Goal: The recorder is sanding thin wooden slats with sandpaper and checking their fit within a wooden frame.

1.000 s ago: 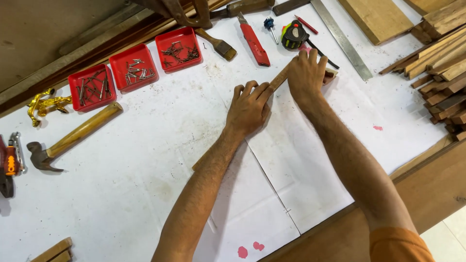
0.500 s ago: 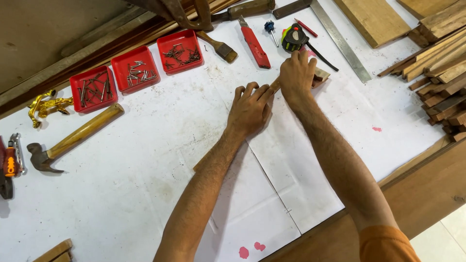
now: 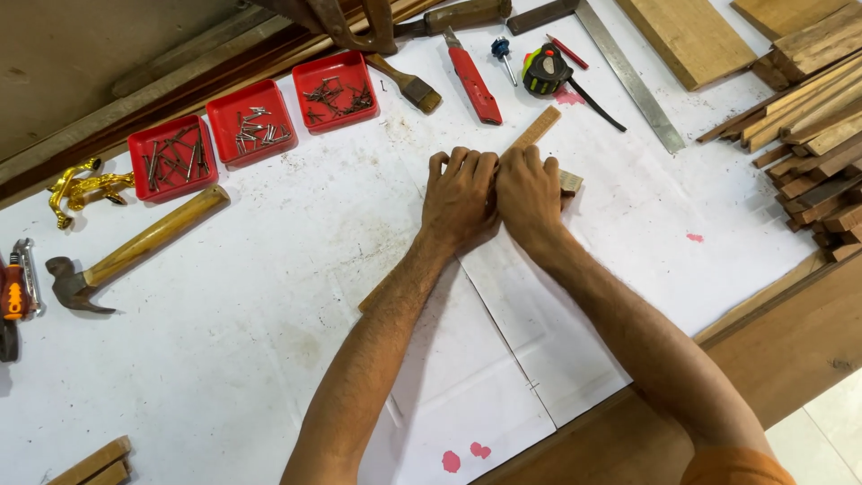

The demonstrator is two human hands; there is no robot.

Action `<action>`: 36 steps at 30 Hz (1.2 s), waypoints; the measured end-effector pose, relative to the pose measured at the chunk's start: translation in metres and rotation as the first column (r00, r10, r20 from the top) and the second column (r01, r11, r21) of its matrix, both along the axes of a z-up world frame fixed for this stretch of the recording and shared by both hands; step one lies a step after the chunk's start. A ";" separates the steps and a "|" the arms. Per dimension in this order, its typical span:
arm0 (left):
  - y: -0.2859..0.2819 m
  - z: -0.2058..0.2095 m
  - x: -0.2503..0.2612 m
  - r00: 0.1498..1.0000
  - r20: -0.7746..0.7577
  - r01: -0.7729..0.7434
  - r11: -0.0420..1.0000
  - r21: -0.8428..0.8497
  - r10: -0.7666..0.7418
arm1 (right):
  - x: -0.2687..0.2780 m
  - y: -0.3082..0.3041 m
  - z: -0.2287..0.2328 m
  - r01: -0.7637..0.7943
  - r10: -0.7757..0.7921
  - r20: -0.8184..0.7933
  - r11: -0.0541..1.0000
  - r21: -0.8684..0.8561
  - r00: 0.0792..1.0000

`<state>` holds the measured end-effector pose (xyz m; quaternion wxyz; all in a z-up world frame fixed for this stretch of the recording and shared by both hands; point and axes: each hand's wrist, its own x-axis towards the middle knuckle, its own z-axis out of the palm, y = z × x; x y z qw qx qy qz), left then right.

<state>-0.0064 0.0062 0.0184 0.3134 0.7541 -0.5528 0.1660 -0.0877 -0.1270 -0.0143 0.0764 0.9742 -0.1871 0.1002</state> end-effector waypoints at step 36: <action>0.000 -0.028 0.010 1.000 0.023 -0.007 0.999 0.051 0.006 | 0.024 -0.047 0.055 0.076 -0.045 -0.187 0.984 0.160 0.981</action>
